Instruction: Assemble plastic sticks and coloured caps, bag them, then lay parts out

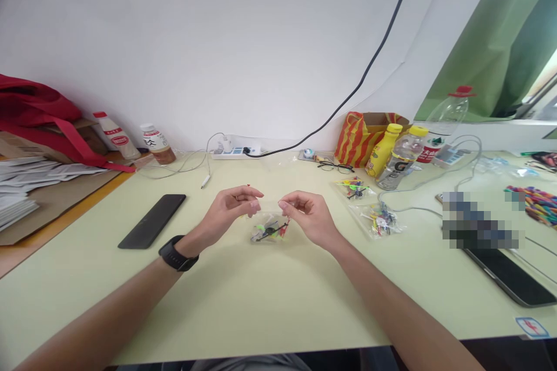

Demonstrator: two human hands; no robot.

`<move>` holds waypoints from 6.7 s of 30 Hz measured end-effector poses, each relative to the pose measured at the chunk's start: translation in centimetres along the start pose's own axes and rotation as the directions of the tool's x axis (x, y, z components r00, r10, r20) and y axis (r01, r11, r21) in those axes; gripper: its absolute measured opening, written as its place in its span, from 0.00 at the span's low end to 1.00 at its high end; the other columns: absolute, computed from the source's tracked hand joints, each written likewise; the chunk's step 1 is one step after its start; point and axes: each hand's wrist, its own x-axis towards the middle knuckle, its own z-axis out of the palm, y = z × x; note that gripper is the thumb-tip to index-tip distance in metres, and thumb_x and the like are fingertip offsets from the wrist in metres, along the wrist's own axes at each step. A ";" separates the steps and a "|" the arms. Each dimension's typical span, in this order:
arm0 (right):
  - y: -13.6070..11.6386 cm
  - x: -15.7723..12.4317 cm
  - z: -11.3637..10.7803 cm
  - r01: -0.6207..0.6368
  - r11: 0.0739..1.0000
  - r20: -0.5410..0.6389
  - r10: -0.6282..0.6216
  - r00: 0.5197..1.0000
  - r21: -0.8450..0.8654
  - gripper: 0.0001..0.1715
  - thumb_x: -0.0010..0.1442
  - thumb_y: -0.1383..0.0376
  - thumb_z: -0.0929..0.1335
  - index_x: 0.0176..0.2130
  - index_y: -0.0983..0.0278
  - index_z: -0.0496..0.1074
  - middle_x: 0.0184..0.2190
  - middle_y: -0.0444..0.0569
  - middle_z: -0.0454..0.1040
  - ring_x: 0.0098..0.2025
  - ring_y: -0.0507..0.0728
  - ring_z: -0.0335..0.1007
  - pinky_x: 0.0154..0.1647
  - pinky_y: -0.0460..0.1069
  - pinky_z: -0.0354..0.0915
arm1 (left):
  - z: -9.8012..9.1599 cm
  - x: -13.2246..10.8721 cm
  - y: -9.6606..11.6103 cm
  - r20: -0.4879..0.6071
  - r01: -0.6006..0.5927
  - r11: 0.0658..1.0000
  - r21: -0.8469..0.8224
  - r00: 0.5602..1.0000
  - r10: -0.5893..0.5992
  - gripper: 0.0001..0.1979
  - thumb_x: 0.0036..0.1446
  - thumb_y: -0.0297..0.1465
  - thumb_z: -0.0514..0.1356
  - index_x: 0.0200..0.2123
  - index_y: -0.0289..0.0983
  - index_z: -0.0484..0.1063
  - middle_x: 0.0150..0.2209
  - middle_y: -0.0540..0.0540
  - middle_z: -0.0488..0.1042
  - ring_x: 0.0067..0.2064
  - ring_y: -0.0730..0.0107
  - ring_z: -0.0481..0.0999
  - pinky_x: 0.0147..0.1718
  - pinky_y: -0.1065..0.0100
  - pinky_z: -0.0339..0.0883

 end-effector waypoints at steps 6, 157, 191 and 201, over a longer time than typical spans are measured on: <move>-0.5 -0.4 0.6 0.039 0.999 0.000 -0.039 0.999 -0.002 0.13 0.61 0.56 0.76 0.39 0.62 0.81 0.30 0.47 0.78 0.32 0.56 0.74 0.34 0.50 0.71 | 1.0 -0.3 0.3 0.008 -0.035 0.998 0.055 0.999 0.035 0.11 0.59 0.38 0.72 0.35 0.35 0.84 0.32 0.44 0.81 0.32 0.69 0.75 0.33 0.69 0.71; 5.1 1.4 -5.4 0.156 -0.003 0.156 0.048 0.987 -0.988 0.14 0.67 0.70 0.63 0.34 0.66 0.77 0.44 0.60 0.79 0.49 0.65 0.72 0.52 0.57 0.64 | -5.0 2.3 -5.7 -0.384 -0.039 0.710 0.703 0.819 0.425 0.14 0.72 0.39 0.55 0.44 0.40 0.78 0.44 0.43 0.81 0.46 0.59 0.76 0.46 0.59 0.68; 3.4 -1.1 -1.4 0.201 0.838 0.447 0.057 0.893 -0.508 0.43 0.68 0.55 0.70 0.74 0.51 0.52 0.73 0.52 0.58 0.71 0.65 0.59 0.69 0.63 0.63 | -0.9 -0.4 -5.8 0.307 -0.285 0.724 0.627 0.946 0.107 0.23 0.73 0.36 0.52 0.68 0.45 0.65 0.69 0.43 0.65 0.69 0.56 0.66 0.69 0.52 0.62; 4.1 0.2 -2.6 0.261 0.772 0.359 -0.046 0.932 -0.579 0.15 0.65 0.67 0.70 0.52 0.62 0.75 0.45 0.52 0.78 0.41 0.57 0.76 0.45 0.53 0.73 | -1.0 0.4 -6.6 0.235 -0.288 0.716 0.636 0.956 0.177 0.15 0.65 0.33 0.62 0.54 0.43 0.77 0.58 0.42 0.75 0.60 0.53 0.73 0.61 0.52 0.70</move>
